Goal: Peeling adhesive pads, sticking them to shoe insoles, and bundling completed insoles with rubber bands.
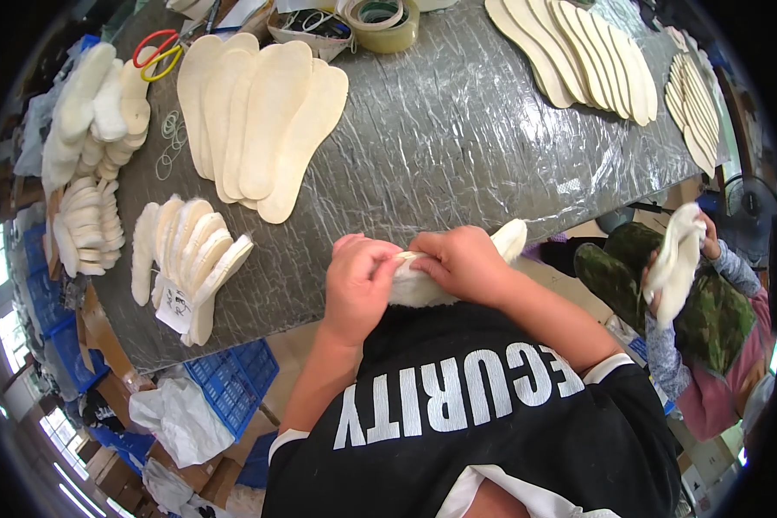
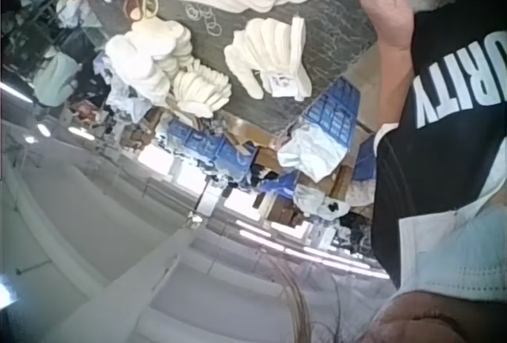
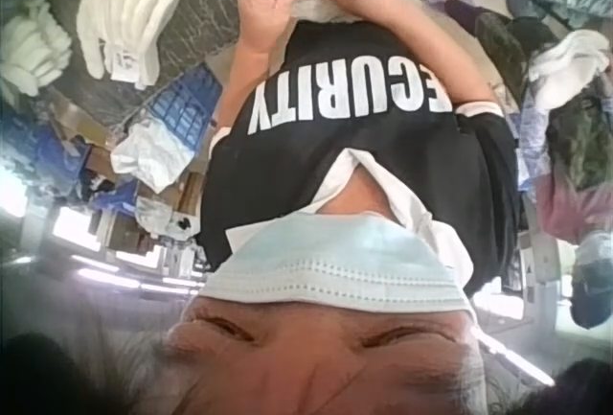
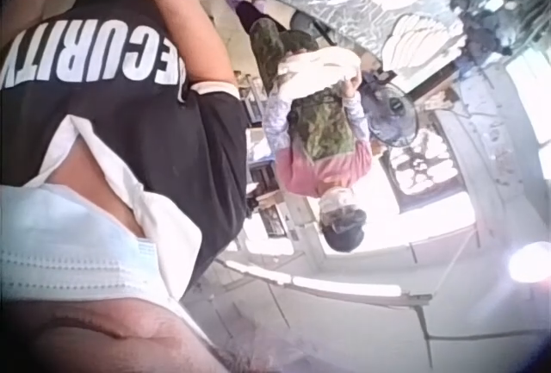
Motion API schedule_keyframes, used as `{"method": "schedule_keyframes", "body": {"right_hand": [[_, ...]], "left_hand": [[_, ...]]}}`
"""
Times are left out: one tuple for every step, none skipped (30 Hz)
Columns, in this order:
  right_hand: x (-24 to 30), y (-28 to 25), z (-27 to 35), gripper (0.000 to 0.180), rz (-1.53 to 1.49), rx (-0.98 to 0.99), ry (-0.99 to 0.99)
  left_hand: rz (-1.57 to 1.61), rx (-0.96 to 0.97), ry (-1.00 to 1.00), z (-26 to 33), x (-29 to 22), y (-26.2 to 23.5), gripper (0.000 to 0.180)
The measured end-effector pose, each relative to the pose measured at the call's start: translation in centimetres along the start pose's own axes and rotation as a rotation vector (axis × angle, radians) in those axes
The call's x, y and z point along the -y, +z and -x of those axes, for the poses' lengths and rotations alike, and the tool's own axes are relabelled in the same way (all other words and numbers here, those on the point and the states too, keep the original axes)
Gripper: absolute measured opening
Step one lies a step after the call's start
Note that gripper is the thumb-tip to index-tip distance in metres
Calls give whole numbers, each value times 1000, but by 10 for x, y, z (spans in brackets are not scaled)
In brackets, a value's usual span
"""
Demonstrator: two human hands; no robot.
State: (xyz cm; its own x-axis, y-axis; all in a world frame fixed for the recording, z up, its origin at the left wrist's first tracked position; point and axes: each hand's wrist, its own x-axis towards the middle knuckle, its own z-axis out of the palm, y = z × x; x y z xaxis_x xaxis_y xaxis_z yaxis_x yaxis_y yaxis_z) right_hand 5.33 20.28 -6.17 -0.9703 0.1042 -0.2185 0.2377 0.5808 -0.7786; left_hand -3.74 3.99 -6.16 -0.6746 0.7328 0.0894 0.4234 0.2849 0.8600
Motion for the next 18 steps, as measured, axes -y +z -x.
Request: {"method": "schedule_keyframes", "body": {"right_hand": [[2, 0, 1, 17, 4, -35, -10], [4, 0, 2, 16, 9, -71, -20], [5, 1, 2, 16, 7, -72, -23], [5, 1, 3, 16, 37, -84, -47], [6, 0, 4, 15, 66, -97, -71], [6, 0, 4, 15, 66, -98, -75], [6, 1, 5, 15, 65, -111, -99], [7, 2, 5, 15, 64, -125, -122], [7, 2, 5, 15, 64, -125, -126], [9, 3, 5, 15, 79, -128, -145], [10, 3, 6, 16, 96, -131, -164], [11, 3, 6, 16, 97, -133, -167], [11, 3, 7, 16, 92, -147, -178], [11, 3, 8, 16, 88, -162, -190], [13, 6, 8, 16, 96, -167, -186], [13, 6, 9, 17, 92, -170, -187], [12, 7, 10, 17, 88, -174, -186], [13, 8, 10, 17, 67, -165, -180]], "left_hand": [[170, -57, -191, 2, -3, -2, 10], [390, -184, -202, -1, -4, -3, 9], [387, -186, -200, 0, -1, -9, 9], [182, -124, -102, 0, 3, -19, 9], [-23, -61, -4, 0, 4, -25, 8], [-85, -43, 69, 0, 0, -27, 10], [-88, -46, 69, -1, -5, -29, 10], [-172, -9, 147, -2, -10, -30, 10], [-255, 28, 224, -2, -12, -30, 11], [-261, 3, 231, -1, -15, -28, 13], [-263, 0, 232, -1, -17, -27, 13], [-277, -6, 235, 0, -19, -27, 13], [-286, -10, 240, -1, -20, -27, 13], [-281, -11, 246, 0, -23, -28, 13], [-358, -4, 261, 3, -27, -31, 13], [-422, 1, 287, 2, -29, -29, 13], [-400, -1, 308, 3, -30, -27, 13], [-438, -2, 310, 6, -31, -28, 13]]}}
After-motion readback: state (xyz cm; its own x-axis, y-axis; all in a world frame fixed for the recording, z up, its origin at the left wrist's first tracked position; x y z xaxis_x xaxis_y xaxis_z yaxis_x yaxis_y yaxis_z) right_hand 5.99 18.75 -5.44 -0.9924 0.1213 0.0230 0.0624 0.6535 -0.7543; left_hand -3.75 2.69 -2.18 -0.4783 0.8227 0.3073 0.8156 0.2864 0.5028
